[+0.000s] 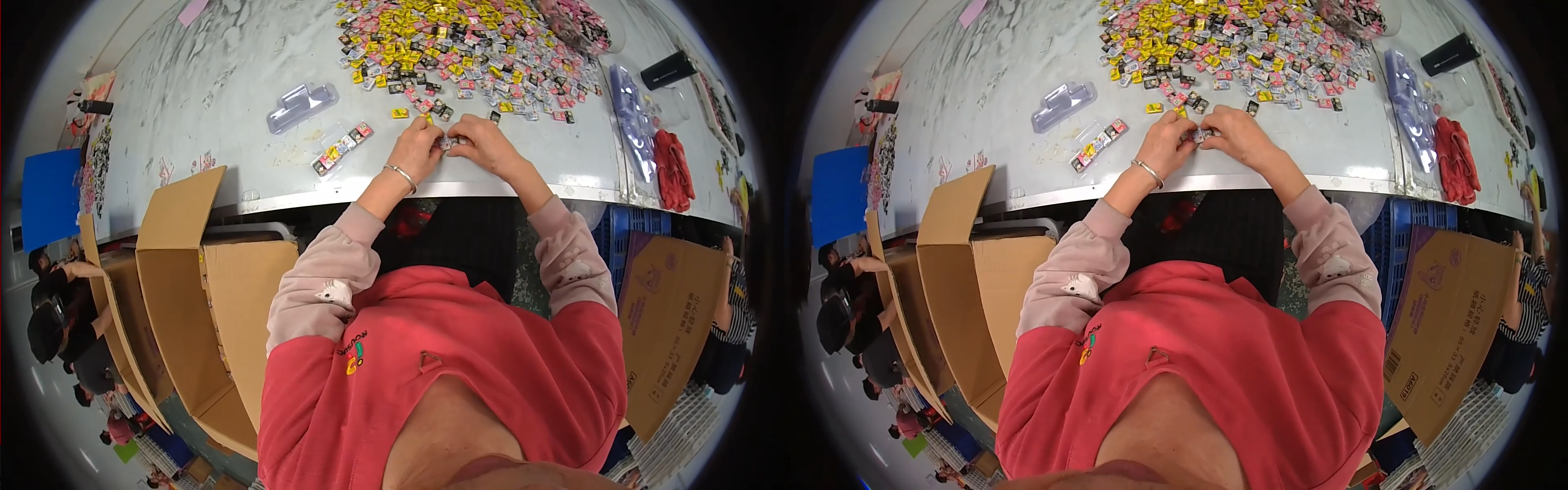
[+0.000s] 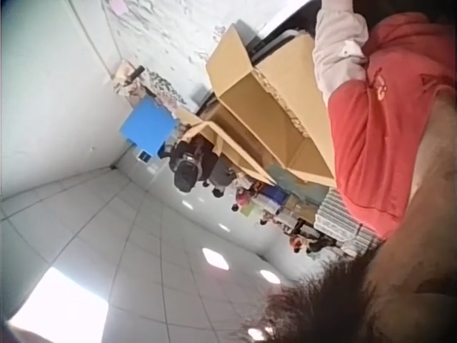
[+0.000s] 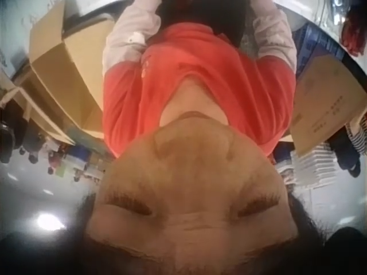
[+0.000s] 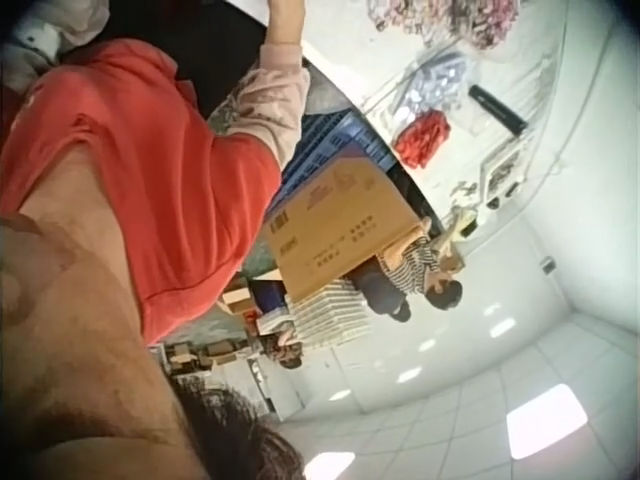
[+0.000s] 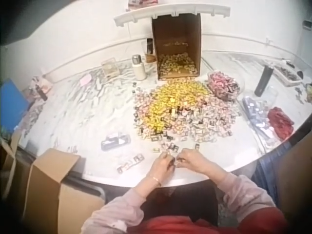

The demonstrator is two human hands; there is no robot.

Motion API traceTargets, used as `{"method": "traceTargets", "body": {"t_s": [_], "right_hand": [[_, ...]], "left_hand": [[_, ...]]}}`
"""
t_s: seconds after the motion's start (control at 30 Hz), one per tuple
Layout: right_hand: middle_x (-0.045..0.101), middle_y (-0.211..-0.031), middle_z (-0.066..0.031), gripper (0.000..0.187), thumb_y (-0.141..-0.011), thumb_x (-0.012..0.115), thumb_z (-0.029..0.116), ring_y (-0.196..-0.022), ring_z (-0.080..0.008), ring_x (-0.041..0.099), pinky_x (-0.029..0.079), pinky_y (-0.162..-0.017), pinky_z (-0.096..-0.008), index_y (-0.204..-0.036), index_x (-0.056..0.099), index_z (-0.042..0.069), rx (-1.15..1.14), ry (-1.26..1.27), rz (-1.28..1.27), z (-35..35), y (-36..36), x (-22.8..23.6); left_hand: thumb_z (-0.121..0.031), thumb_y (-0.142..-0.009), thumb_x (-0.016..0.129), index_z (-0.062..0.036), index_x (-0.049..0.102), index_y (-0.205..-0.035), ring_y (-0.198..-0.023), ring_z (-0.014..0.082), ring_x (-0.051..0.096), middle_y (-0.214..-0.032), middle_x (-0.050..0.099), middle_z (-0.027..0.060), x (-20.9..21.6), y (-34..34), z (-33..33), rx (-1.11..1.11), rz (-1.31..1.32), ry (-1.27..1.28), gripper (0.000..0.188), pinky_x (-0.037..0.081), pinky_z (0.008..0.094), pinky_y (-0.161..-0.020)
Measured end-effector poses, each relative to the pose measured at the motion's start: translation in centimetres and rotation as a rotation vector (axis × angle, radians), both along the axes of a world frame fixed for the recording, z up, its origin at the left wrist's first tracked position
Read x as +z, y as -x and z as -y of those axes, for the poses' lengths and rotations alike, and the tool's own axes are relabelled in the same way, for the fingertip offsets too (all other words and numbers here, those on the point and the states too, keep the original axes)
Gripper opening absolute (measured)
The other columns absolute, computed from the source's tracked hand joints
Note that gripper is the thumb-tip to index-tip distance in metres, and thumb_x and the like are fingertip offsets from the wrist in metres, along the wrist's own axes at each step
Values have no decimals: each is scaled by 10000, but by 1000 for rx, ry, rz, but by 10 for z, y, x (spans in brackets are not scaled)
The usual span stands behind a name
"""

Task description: Sort small colorful items and pack them into clear plastic cases and then into a large cardboard shipping box.

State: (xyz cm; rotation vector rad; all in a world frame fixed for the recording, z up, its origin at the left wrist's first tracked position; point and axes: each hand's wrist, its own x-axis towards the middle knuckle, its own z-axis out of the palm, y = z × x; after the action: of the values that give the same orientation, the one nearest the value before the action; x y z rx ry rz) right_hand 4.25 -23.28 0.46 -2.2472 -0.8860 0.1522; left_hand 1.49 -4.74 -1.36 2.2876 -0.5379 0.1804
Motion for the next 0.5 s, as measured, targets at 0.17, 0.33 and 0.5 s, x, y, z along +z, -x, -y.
{"method": "traceTargets", "body": {"t_s": [0.17,0.33,0.5], "right_hand": [[540,-762,-98,262,-654,738,80,-654,-234,558,456,-608,-336,-882,621,25,-114,-33,-3,4,2,5],[538,-799,-65,212,-714,696,23,-650,-140,547,453,-558,-259,-910,619,6,-217,-135,-72,23,3,-11],[585,-888,-7,136,-826,614,44,-768,-74,573,470,-565,-201,-958,623,12,-217,-290,-427,-20,-1,16]], "left_hand": [[-51,-698,653,-35,617,-808,-757,339,592,-856,538,148,1,6,10,29,10,-34,117,510,400,-681],[-39,-715,669,-35,619,-911,-771,331,581,-848,534,150,20,19,-18,32,65,15,202,494,383,-701],[-20,-701,702,-3,643,-895,-654,243,639,-833,583,122,29,24,-138,422,110,13,203,534,289,-576]]}}
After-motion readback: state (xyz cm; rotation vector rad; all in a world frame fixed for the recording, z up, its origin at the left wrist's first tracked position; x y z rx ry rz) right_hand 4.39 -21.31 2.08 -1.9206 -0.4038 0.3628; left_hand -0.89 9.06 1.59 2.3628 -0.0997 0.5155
